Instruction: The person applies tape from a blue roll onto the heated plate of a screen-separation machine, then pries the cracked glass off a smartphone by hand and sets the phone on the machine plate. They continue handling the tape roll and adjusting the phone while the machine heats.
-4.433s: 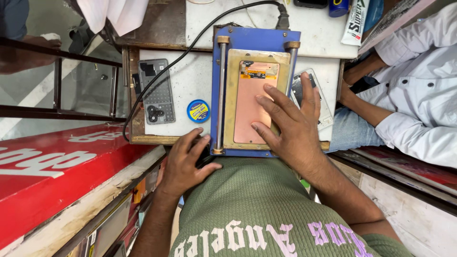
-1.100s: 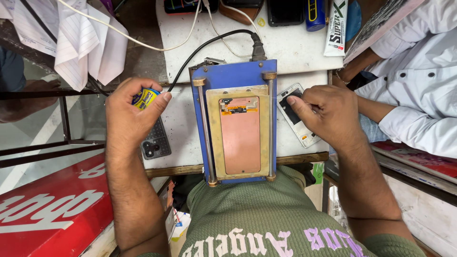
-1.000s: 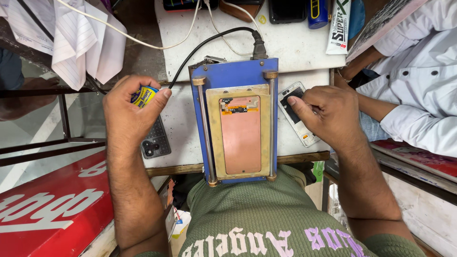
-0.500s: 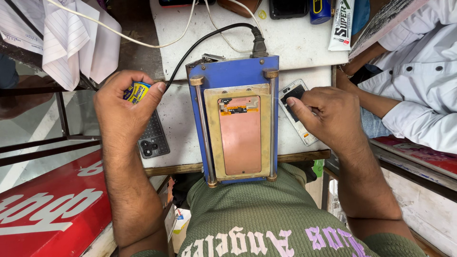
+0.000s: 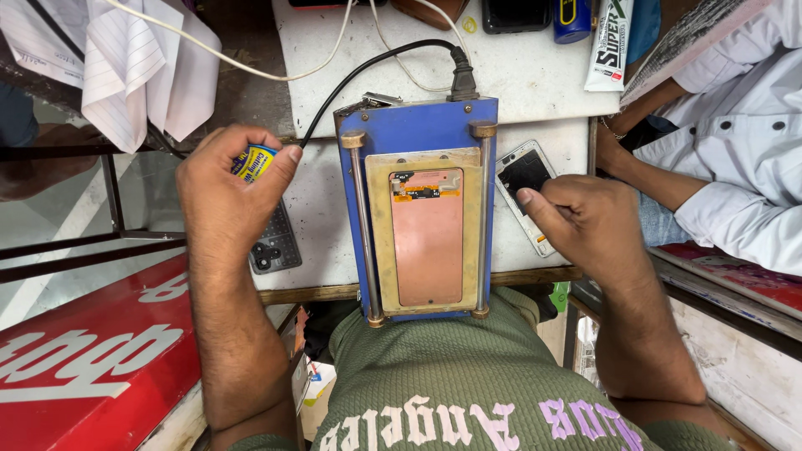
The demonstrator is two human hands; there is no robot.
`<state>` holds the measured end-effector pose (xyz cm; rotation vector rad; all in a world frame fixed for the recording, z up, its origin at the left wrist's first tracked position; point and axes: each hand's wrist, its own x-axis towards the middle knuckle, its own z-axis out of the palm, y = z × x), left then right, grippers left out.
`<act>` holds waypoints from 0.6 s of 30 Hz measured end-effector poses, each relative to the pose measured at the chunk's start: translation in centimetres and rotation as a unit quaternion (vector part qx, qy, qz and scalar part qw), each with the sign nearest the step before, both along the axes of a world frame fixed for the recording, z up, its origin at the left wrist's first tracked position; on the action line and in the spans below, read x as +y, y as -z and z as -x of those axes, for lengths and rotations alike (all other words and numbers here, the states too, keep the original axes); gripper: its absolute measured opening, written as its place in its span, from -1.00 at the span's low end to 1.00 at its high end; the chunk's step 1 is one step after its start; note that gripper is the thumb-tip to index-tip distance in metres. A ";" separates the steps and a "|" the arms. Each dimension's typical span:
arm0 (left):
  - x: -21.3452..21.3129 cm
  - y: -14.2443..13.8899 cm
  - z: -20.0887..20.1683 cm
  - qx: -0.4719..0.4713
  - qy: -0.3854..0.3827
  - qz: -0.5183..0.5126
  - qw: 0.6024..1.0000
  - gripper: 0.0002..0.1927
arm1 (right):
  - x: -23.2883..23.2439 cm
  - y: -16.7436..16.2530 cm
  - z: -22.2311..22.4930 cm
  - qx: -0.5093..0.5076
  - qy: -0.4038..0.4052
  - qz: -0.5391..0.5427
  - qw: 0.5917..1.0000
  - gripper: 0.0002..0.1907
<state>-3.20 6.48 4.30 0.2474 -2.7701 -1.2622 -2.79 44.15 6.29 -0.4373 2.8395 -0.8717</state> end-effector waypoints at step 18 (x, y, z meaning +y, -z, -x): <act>-1.4 0.6 -1.1 -0.076 -0.042 -0.093 0.992 -0.84 | 0.2 0.7 -1.0 -0.058 0.024 0.082 0.995 -0.58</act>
